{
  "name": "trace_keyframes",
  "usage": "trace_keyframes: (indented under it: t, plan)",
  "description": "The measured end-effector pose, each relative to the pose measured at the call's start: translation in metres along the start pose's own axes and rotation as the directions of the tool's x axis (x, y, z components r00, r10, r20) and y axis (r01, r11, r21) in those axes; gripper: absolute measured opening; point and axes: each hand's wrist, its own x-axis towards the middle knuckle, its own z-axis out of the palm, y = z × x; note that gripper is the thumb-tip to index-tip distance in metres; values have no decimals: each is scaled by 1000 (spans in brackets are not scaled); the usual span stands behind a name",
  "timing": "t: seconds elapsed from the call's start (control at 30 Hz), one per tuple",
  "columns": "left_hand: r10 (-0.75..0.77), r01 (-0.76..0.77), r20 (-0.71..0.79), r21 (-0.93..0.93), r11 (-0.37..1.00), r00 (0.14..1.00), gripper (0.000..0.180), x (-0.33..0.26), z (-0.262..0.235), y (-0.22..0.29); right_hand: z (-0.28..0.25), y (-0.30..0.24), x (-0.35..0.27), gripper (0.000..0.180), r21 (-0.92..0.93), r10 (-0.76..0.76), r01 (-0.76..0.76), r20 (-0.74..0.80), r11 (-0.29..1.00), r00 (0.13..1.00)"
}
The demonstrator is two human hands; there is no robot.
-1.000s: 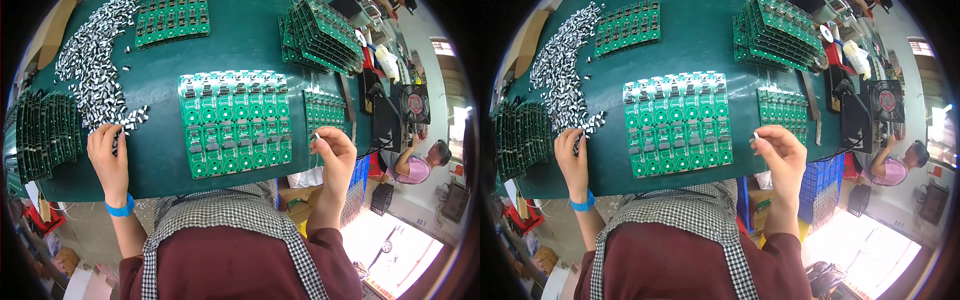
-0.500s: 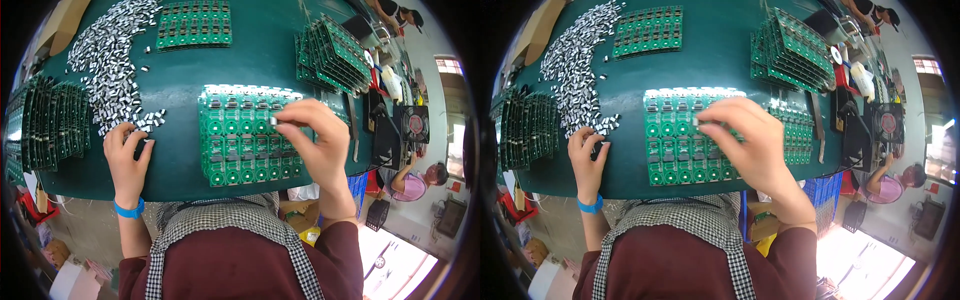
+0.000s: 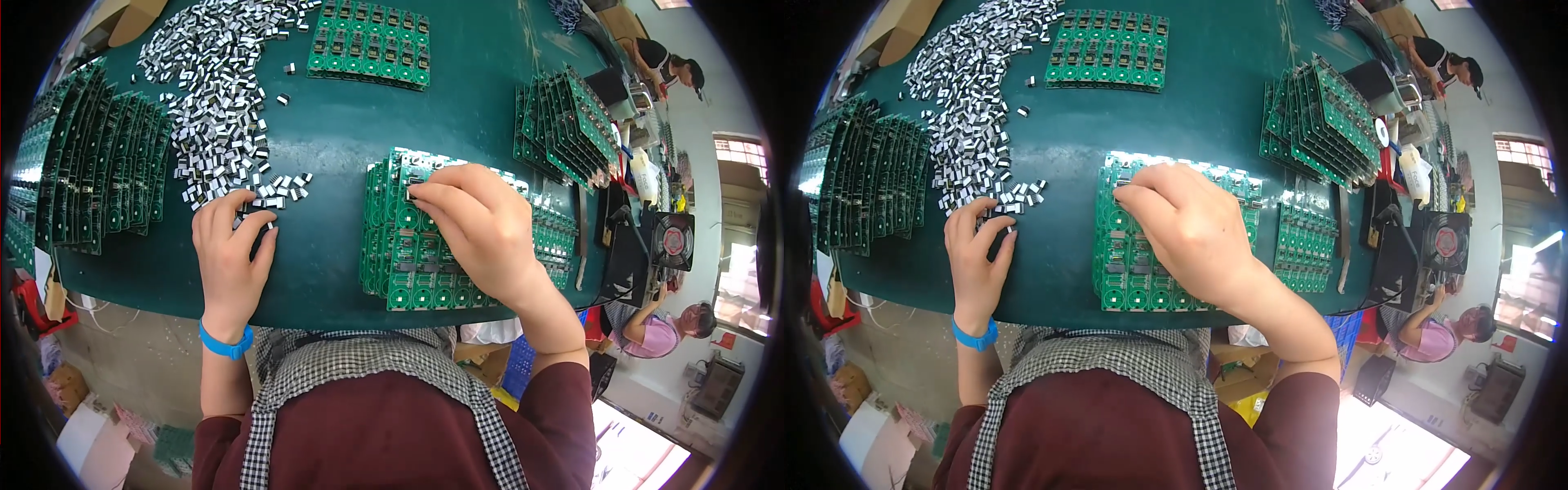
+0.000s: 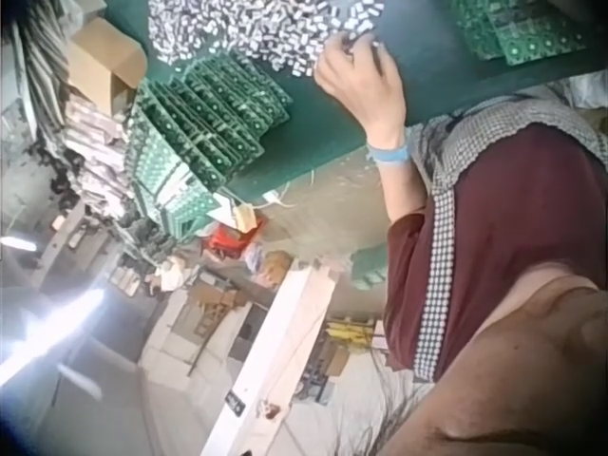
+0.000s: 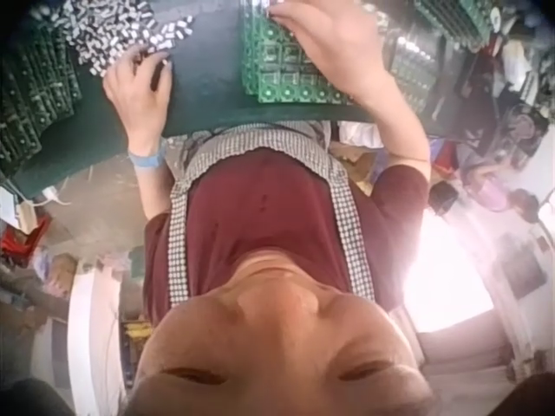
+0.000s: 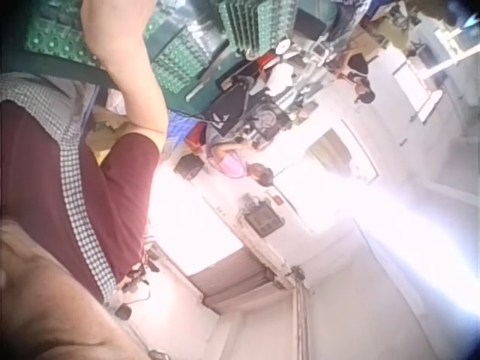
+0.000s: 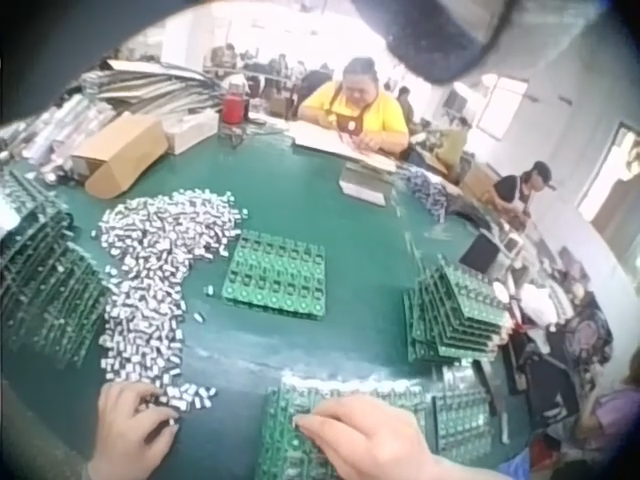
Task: The person assembles circuit boards by taking electronic display components from a pile on the table and inserting them into the circuit boards by hand.
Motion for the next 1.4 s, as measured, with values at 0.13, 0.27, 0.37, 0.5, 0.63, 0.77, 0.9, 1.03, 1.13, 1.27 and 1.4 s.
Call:
trace_keyframes:
  t: [0.13, 0.27, 0.37, 0.5, 0.63, 0.77, 0.9, 1.03, 1.13, 1.27, 1.4]
  plan:
    - [8, -8, -13, -11, 1000, 1000, 18, -2, 1, -1, 1, -2, -1, 19, -16, -6, 6, -8, 1000, 1000]
    - [6, -7, -23, -15, 1000, 1000, 18, -3, 0, -1, 2, -2, -4, 22, -32, -25, 25, 2, 999, 1000]
    - [10, -10, -25, -23, 1000, 1000, 18, -5, -1, -1, 3, -5, -5, 20, -42, -19, 18, -20, 999, 1000]
    - [1, -2, -35, -22, 1000, 999, 19, -6, 0, -2, 10, -2, -7, 21, -31, -27, 26, -50, 999, 998]
    - [10, -10, -39, -15, 1000, 999, 18, -4, -3, -4, 9, -2, -6, 23, -34, -38, 36, -65, 999, 997]
    - [24, -26, -37, -64, 998, 999, 18, 4, 2, -1, 2, 4, -7, 25, -69, -54, 52, -29, 996, 998]
    - [17, -16, 35, -44, 999, 999, 19, 4, 7, 2, 3, 5, -21, 22, -126, -61, 51, -78, 991, 995]
    - [63, -63, 20, 17, 998, 998, 15, -19, 13, -49, 32, 5, -12, 13, -107, -139, 127, -112, 986, 984]
    - [168, -169, 24, 73, 983, 986, 16, -3, 3, -19, 29, 8, -18, 12, -166, -190, 165, -150, 972, 970]
    - [251, -251, -14, 30, 968, 968, 20, 9, -3, 6, 26, 8, -22, 11, -219, -203, 167, -154, 961, 967]
    - [277, -276, -42, 24, 961, 960, 20, 9, -5, 0, 28, 2, -18, 12, -305, -277, 226, -134, 925, 951]
